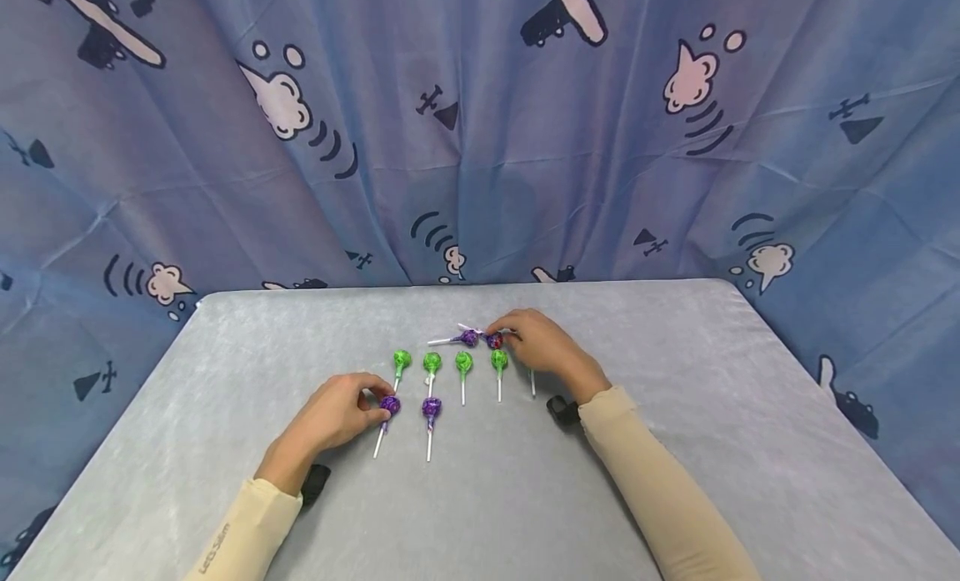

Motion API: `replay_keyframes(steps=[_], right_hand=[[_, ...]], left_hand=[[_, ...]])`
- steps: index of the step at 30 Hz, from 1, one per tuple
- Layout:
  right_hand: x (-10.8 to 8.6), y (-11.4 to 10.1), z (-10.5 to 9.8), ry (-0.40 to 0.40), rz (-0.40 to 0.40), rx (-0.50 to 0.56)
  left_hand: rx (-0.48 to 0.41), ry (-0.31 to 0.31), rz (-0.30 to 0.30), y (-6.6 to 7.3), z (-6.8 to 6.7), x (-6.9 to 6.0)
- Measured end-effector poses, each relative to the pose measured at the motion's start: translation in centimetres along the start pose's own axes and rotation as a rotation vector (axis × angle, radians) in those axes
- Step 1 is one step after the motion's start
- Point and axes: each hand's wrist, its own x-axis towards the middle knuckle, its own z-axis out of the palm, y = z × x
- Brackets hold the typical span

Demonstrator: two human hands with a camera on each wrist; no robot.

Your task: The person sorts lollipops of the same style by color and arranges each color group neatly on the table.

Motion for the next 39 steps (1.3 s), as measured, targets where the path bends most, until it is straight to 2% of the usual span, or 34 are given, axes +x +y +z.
replay_keyframes(steps=[9, 19, 24, 30, 39], right_hand=[[-0.11, -0.03, -0.31, 0.002, 0.151, 0.054], [-0.05, -0.15, -0.24, 0.052, 0.247, -0.012], [-0.09, -0.16, -0.24, 0.080, 0.249, -0.002], [-0.01, 0.03, -0.14, 0.125, 0.210, 0.005], [-0.14, 0.12, -0.16, 0.117, 0.130, -0.044]], left_hand=[[0.006, -0.001, -0.006, 0.00, 0.02, -0.07], [0.000, 0.002, -0.006, 0.04, -0.04, -0.07], [-0.001, 0.000, -0.005, 0.01, -0.06, -0.10], [-0.008, -0.003, -0.006, -0.05, -0.04, -0.12], [-0.010, -0.015, -0.021, 0.04, -0.03, -0.06]])
